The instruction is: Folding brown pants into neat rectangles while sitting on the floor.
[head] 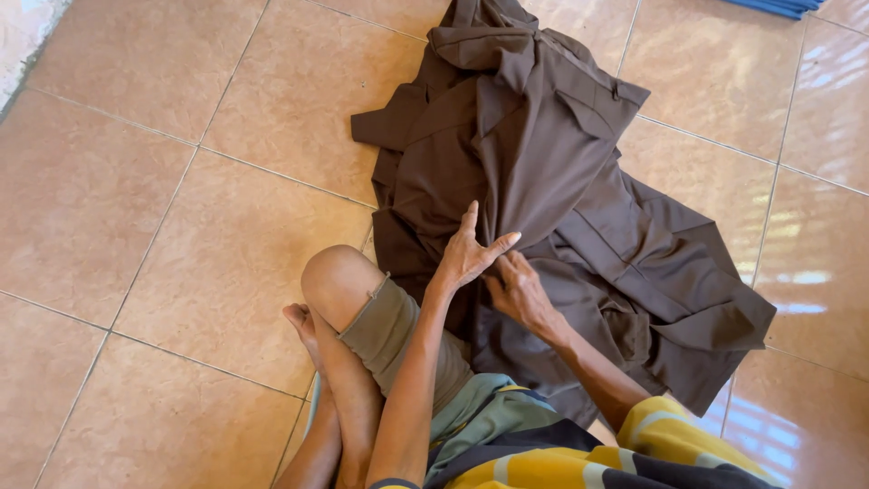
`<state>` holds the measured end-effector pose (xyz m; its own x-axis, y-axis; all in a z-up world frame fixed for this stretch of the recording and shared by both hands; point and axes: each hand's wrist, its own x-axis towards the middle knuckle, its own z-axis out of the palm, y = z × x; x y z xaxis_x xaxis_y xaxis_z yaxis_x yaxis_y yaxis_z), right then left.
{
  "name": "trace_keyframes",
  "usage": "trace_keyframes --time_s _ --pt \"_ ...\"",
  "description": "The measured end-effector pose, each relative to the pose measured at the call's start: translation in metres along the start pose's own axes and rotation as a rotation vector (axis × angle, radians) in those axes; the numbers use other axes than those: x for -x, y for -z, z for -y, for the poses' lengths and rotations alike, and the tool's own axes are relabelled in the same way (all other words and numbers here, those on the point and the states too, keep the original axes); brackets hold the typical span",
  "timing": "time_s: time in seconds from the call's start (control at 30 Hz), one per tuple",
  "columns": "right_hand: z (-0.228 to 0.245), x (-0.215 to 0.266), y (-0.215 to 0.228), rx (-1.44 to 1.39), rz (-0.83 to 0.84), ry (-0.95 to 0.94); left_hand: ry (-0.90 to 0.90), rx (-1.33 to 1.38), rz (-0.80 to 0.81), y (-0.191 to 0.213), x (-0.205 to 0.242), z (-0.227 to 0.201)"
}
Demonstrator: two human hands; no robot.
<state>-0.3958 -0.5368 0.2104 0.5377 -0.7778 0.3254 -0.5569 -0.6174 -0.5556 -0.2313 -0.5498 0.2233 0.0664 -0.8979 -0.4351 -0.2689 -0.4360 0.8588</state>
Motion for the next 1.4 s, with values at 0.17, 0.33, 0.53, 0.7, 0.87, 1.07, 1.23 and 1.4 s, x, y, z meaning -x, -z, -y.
trace_keyframes --time_s 0.17,0.33,0.53,0.7,0.87,1.07,1.23,1.4 --pt "0.043 0.009 -0.002 -0.237 0.314 0.183 -0.110 -0.067 -0.167 -0.002 0.007 0.012" --pt "0.062 -0.009 0.024 -0.378 0.430 0.208 -0.213 -0.066 -0.392 0.015 0.022 0.036" --pt "0.040 -0.029 0.005 -0.209 0.210 0.090 -0.259 -0.057 -0.636 0.050 0.059 0.026" --pt "0.057 -0.064 -0.004 -0.201 0.153 -0.337 -0.379 -0.026 -0.762 0.070 0.093 0.002" --pt "0.040 -0.090 -0.083 -0.185 -0.078 0.007 -0.393 -0.188 -0.851 0.085 0.110 -0.001" --pt "0.135 -0.145 -0.115 -0.452 -0.163 0.201 -0.494 0.119 -1.247 0.142 0.165 -0.008" --pt "0.244 -0.151 -0.132 -0.593 -0.104 0.374 -0.547 0.247 -1.543 0.181 0.234 0.009" --pt "0.339 -0.111 -0.150 -0.683 0.066 0.618 -0.497 0.346 -1.848 0.194 0.324 0.052"
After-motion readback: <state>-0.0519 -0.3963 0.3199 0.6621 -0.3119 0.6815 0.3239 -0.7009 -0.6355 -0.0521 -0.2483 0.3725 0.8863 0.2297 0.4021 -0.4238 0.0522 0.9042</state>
